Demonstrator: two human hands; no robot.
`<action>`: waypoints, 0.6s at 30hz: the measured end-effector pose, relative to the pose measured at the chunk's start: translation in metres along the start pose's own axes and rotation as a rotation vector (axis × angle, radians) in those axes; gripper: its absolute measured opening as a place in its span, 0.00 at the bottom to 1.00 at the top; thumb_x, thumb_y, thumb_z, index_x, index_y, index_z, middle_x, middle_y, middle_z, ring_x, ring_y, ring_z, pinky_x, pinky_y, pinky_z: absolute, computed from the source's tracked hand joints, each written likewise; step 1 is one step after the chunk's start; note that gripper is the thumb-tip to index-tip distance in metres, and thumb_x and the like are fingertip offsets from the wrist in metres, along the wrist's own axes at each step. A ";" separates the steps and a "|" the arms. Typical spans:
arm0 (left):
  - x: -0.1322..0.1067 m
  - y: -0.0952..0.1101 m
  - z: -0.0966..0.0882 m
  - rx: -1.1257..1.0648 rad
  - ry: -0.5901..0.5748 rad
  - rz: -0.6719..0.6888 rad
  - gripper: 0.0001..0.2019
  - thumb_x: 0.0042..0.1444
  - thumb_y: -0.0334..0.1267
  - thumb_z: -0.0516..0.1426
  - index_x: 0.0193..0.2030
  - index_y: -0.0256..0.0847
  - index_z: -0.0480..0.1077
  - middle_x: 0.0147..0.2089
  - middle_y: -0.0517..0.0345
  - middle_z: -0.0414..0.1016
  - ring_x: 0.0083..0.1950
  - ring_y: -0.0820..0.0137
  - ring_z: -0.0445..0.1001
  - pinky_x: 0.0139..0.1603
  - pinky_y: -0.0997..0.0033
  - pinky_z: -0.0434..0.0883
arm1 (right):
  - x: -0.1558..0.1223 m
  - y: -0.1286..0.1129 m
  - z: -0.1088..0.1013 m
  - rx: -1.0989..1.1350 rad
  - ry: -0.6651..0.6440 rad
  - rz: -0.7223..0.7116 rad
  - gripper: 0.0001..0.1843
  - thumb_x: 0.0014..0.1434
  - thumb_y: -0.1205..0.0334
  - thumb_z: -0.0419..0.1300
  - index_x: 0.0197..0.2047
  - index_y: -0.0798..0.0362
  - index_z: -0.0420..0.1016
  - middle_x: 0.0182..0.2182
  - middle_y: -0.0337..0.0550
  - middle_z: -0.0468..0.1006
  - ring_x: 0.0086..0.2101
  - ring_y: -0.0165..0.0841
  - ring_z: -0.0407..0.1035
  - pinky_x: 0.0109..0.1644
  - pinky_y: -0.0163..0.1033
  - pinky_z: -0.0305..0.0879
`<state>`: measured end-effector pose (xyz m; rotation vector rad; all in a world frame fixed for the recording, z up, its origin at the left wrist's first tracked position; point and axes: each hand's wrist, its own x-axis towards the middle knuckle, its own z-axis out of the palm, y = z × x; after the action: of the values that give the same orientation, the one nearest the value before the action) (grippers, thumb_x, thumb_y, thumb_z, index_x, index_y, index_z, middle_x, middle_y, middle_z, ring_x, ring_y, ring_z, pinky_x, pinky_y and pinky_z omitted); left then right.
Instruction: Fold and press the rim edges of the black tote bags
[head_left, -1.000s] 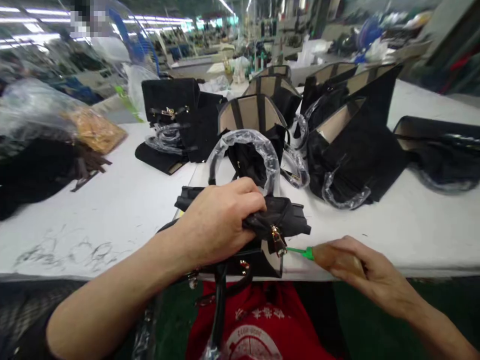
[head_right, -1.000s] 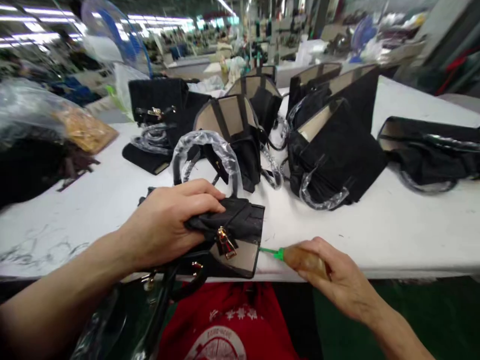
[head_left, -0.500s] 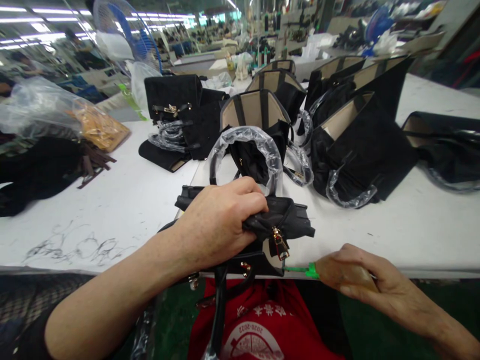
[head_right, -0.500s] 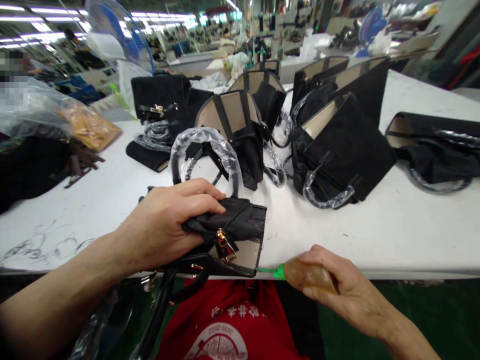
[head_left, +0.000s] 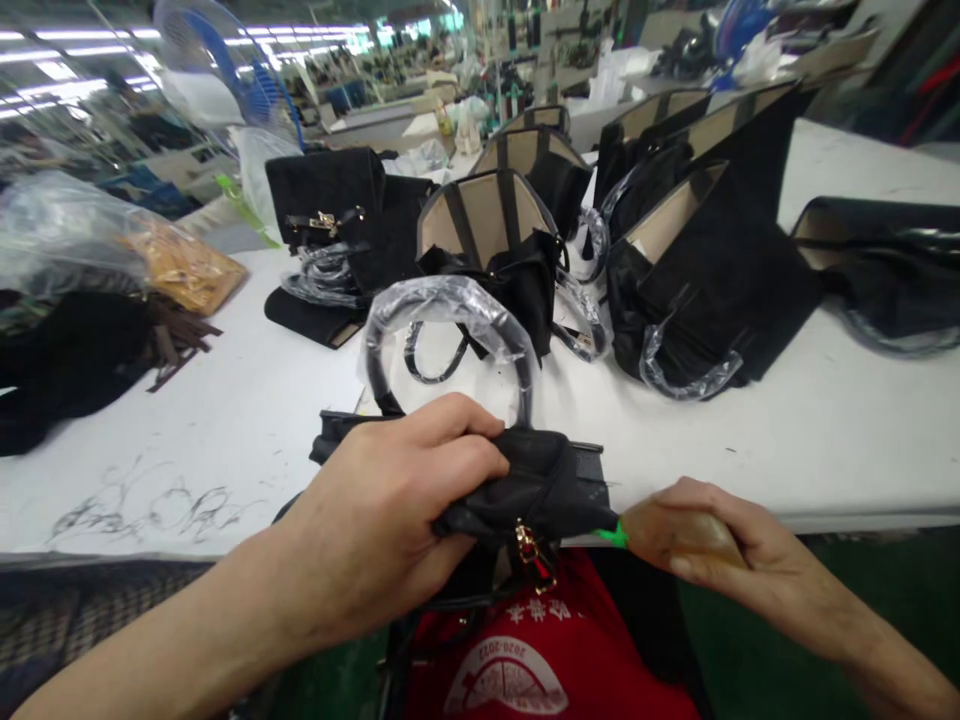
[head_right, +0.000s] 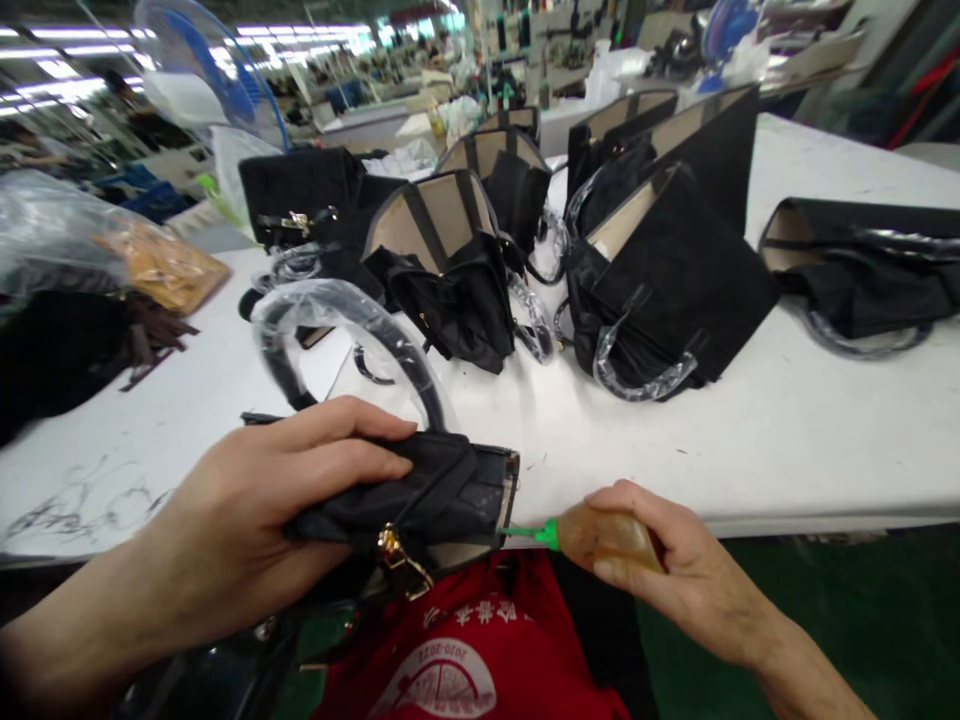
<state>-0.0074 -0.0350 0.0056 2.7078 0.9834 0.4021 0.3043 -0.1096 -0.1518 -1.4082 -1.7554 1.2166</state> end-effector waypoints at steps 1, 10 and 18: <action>-0.003 0.002 0.000 -0.019 -0.003 -0.002 0.11 0.53 0.28 0.53 0.40 0.42 0.72 0.47 0.54 0.73 0.40 0.71 0.75 0.36 0.74 0.74 | -0.001 -0.001 0.001 0.016 0.006 0.004 0.20 0.57 0.54 0.62 0.52 0.41 0.66 0.48 0.40 0.74 0.45 0.37 0.71 0.44 0.38 0.71; -0.031 0.009 0.005 -0.137 -0.002 -0.092 0.13 0.52 0.26 0.54 0.41 0.46 0.72 0.44 0.58 0.75 0.39 0.72 0.76 0.34 0.79 0.75 | 0.000 -0.005 0.004 -0.050 0.039 -0.093 0.18 0.59 0.56 0.60 0.53 0.42 0.66 0.44 0.40 0.74 0.41 0.35 0.71 0.43 0.39 0.69; -0.057 0.010 0.006 -0.047 0.082 -0.166 0.14 0.52 0.31 0.53 0.44 0.51 0.72 0.43 0.60 0.78 0.40 0.68 0.78 0.36 0.75 0.77 | -0.005 -0.015 0.007 -0.094 0.024 -0.086 0.18 0.59 0.57 0.60 0.53 0.43 0.66 0.43 0.40 0.74 0.39 0.34 0.71 0.41 0.39 0.69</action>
<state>-0.0419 -0.0801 -0.0068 2.5617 1.1946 0.5004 0.2928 -0.1172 -0.1406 -1.3789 -1.8583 1.0801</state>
